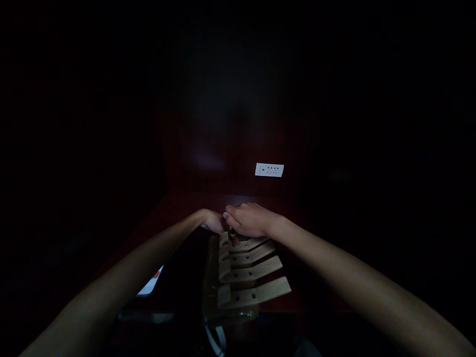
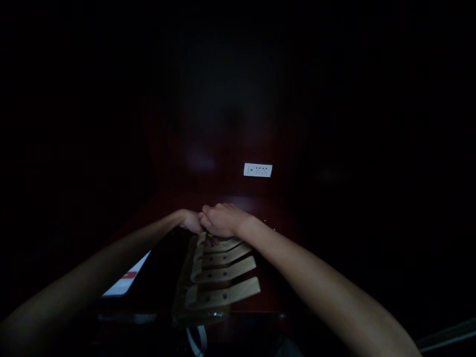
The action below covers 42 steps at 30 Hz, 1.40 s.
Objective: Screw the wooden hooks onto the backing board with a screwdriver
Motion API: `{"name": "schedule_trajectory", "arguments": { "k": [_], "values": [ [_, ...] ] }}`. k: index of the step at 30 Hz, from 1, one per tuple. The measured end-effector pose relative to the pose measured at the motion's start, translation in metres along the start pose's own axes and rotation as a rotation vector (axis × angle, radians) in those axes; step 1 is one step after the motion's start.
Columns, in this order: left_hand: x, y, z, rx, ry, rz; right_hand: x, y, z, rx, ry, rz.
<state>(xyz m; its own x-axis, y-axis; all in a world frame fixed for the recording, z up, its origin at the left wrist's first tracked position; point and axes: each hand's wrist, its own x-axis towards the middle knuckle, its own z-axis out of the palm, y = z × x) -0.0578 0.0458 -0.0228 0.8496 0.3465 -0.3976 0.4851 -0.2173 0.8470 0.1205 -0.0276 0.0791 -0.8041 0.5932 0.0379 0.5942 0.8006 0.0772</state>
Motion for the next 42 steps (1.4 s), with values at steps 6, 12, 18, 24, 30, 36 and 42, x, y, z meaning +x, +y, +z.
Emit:
{"name": "schedule_trajectory", "arguments": {
  "k": [6, 12, 18, 24, 30, 36, 42],
  "values": [
    [0.0016, 0.0, 0.0002, -0.036, 0.04, -0.054, -0.0015, 0.0031, 0.0002, 0.047, 0.028, -0.049],
    [0.0008, 0.0013, -0.0012, -0.045, 0.021, -0.1, -0.0013, 0.0035, 0.0015, -0.025, 0.033, 0.07],
    [0.0003, 0.0002, -0.0008, -0.046, 0.032, -0.067, -0.0031, 0.006, 0.0005, 0.086, 0.039, -0.077],
    [0.0015, -0.0045, -0.0021, -0.054, -0.003, -0.055, 0.0015, 0.0088, 0.0038, -0.02, -0.001, 0.082],
    [-0.0009, 0.0004, -0.0004, -0.029, 0.052, -0.118, -0.0005, 0.0055, 0.0015, 0.103, 0.023, -0.064],
    [0.0003, 0.0019, 0.0021, -0.055, 0.026, -0.068, -0.0007, 0.0015, 0.0019, 0.015, 0.018, 0.072],
    [-0.0024, 0.0012, 0.0003, 0.008, 0.07, -0.101, -0.0021, 0.0013, 0.0006, 0.074, 0.012, -0.028]
  ]
}}
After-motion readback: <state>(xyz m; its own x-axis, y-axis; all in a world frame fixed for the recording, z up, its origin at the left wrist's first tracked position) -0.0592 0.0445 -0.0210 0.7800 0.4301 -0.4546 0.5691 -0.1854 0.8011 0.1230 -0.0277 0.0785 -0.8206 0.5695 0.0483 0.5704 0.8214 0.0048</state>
